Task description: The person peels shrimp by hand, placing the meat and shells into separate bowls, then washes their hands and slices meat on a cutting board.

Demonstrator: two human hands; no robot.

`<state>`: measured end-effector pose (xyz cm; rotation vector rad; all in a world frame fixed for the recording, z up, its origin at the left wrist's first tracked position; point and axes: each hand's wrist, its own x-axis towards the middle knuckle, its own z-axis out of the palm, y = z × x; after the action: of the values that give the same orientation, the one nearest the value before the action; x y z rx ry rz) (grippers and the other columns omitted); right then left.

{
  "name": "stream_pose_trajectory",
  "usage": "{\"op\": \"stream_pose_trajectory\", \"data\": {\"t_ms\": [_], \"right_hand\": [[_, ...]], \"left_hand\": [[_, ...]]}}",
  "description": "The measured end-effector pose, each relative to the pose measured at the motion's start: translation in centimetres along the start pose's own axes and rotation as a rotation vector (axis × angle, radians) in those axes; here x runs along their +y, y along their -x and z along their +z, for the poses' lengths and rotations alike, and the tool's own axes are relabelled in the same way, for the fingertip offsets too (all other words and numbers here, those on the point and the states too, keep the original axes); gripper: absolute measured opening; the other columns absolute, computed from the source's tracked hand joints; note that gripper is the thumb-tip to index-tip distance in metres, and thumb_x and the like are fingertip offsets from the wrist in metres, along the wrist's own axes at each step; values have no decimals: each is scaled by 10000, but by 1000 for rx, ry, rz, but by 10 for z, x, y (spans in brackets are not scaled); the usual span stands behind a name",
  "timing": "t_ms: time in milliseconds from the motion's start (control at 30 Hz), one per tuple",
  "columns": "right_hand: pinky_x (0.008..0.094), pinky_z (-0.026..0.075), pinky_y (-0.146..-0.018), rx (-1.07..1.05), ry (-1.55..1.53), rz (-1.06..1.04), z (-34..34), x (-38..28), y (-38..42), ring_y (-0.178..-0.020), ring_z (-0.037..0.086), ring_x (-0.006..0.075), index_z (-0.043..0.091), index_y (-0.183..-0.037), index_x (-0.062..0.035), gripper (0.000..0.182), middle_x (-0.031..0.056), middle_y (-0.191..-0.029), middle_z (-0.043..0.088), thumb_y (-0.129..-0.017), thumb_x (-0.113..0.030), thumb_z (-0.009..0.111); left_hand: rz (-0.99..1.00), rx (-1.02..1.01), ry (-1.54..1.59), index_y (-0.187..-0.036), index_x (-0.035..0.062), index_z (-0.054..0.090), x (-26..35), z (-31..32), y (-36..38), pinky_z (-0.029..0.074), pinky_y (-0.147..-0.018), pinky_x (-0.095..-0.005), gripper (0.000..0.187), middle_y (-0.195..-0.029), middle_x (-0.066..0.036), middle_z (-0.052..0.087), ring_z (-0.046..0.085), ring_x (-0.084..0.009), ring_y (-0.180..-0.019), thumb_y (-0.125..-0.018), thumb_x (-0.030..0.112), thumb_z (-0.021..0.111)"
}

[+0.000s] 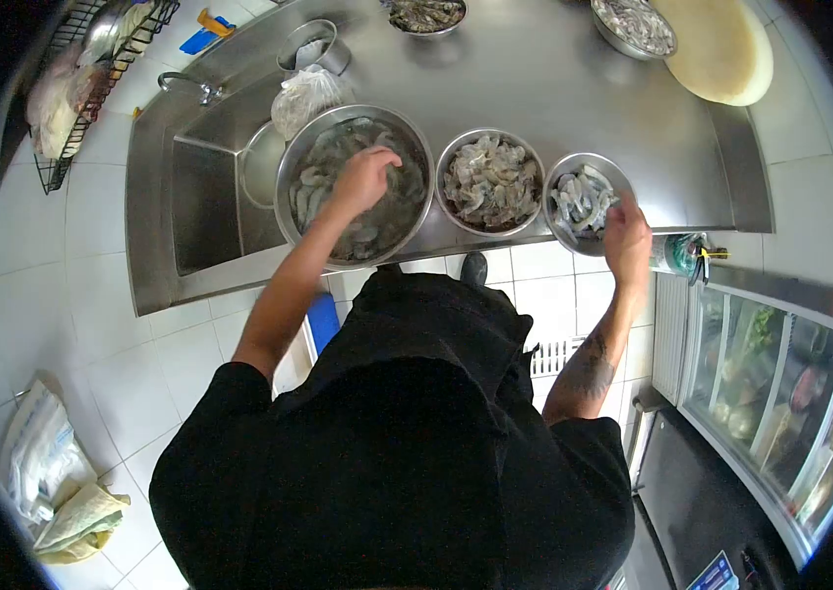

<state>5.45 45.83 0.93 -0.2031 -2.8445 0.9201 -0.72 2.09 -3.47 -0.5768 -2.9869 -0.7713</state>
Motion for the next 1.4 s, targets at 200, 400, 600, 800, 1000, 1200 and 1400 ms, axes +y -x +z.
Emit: {"op": "stream_pose_trajectory", "data": {"t_ms": [200, 400, 600, 800, 1000, 1200, 1400], "right_hand": [[427, 541, -771, -55, -185, -262, 38, -60, 0, -876, 682, 385, 650, -1118, 17, 254, 236, -971, 677, -888, -67, 585], [464, 521, -845, -231, -310, -436, 77, -124, 4, -944, 640, 415, 652, -1087, 3, 234, 233, -1009, 665, -888, -113, 607], [445, 493, -897, -65, -250, -662, 112, -160, -6, -1035, 597, 380, 643, -1160, -3, 318, 181, -1081, 651, -892, -174, 655], [464, 450, -834, -54, -116, -752, 118, -147, -28, -1035, 571, 327, 640, -1018, -32, 216, 136, -1028, 638, -877, -195, 645], [431, 429, -804, -17, -242, -726, 127, -104, -26, -988, 602, 320, 669, -1038, -46, 227, 111, -997, 658, -819, -107, 681], [478, 400, -827, -17, 19, -565, 136, -85, -14, -1015, 618, 267, 710, -969, -104, 133, 69, -977, 701, -867, -167, 652], [493, 407, -868, -104, 74, -471, 111, -105, -2, -1077, 575, 274, 680, -1094, -112, 236, 51, -1079, 676, -888, -225, 655]], "left_hand": [[100, -152, -366, -1136, 104, 674, -29, 13, 10, 498, -906, -381, 376, -1200, -83, 643, 522, -285, -1217, -775, 19, 614], [-63, 81, 71, -1030, 50, 722, -21, -13, 9, 536, -780, -381, 244, -985, -113, 712, 665, -338, -854, -786, 62, 706], [-206, 122, 712, -1036, -11, 711, 36, -42, -10, 530, -688, -240, 197, -860, -45, 718, 631, -73, -742, -877, 101, 740], [-107, 214, 788, -1021, -23, 689, 84, -18, -32, 535, -708, -239, 173, -889, -47, 721, 642, -81, -766, -890, 83, 727], [183, 380, 450, -931, 27, 649, 116, 16, -34, 548, -638, -324, 195, -843, -97, 652, 675, -215, -708, -799, 91, 779], [253, 428, 211, -898, 40, 598, 109, 54, -43, 532, -608, -420, 148, -828, -118, 614, 649, -329, -744, -807, 62, 712], [-341, -5, 638, -832, 13, 668, 65, 22, -61, 436, -521, -279, 220, -666, -66, 642, 566, -135, -539, -900, 219, 705]]}}
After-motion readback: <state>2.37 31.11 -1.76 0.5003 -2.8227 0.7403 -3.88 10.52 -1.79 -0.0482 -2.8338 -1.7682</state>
